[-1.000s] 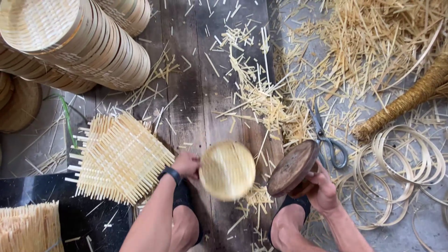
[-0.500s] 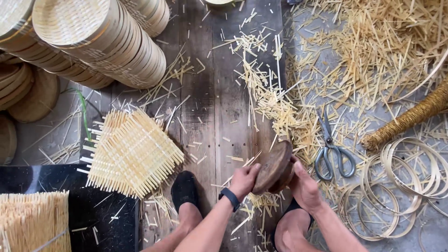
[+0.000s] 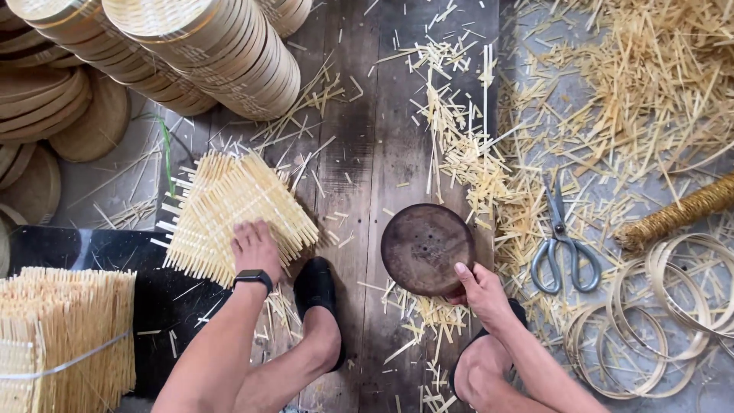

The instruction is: Trimming and assembling bamboo strips into a circular frame for product manufacturing.

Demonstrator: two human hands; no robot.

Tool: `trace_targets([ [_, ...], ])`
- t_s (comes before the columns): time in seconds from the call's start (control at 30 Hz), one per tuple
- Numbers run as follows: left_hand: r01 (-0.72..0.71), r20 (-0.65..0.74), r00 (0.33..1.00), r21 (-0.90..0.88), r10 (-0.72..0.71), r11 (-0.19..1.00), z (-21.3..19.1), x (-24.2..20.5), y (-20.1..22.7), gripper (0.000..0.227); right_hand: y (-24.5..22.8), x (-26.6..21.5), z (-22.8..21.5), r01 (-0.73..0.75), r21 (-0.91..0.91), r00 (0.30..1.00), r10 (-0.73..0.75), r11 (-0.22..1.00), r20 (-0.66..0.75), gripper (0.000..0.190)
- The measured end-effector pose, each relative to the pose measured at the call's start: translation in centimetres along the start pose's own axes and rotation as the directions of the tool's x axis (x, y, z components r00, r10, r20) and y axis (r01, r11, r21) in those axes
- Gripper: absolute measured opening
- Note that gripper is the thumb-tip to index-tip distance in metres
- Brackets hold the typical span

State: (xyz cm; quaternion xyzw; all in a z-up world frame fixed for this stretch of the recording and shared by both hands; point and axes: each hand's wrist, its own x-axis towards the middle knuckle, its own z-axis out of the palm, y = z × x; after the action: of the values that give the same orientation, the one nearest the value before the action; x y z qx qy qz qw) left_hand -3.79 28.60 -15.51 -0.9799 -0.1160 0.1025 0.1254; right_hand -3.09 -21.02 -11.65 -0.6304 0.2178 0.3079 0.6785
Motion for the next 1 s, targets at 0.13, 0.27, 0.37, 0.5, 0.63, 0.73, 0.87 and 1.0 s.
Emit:
trace_targets([
  [0.13,-0.003,0.192,0.98,-0.194,0.041,0.981,-6.7,-1.1,-0.8,0.078,0.1,-0.5,-0.5,-0.013,-0.055,1.0,0.013,0.998,-0.009,0.041],
  [0.27,0.026,0.048,0.999,-0.527,-0.001,0.85,-11.8,-0.9,-1.8,0.024,0.2,-0.7,-0.8,-0.026,-0.067,1.0,0.025,0.997,-0.012,0.042],
  [0.37,-0.11,-0.299,0.952,-0.534,-0.066,0.838,-17.0,-0.1,-1.6,0.018,-1.3,-1.1,-0.3,-0.023,-0.073,0.997,0.017,0.997,-0.072,0.04],
  [0.5,-0.396,-0.509,0.85,-0.451,0.134,0.8,-27.4,-0.6,2.5,0.01,-2.1,-1.2,-1.5,0.213,-0.29,0.905,-0.3,0.933,-0.301,0.047],
  [0.63,-0.573,-0.512,0.8,-0.5,0.312,0.649,-31.4,-5.1,11.9,0.009,-7.4,-3.7,-1.4,0.351,-0.05,0.911,-0.353,0.935,-0.211,0.052],
  [0.73,-0.447,-0.191,0.876,-0.668,0.444,0.595,-28.7,-8.9,20.1,0.018,-10.6,-6.1,0.3,0.216,0.508,0.864,-0.405,0.834,0.299,0.067],
  [0.87,-0.401,-0.104,0.803,-0.822,0.586,0.404,-25.4,-10.9,26.5,0.022,-2.4,-1.6,-2.9,0.088,0.405,0.957,-0.19,0.91,0.219,0.045],
  [1.0,-0.286,-0.208,0.952,-0.865,0.225,0.412,-19.3,-7.3,24.8,0.052,-2.6,0.2,-3.7,0.092,0.194,0.995,-0.082,0.977,-0.057,0.032],
])
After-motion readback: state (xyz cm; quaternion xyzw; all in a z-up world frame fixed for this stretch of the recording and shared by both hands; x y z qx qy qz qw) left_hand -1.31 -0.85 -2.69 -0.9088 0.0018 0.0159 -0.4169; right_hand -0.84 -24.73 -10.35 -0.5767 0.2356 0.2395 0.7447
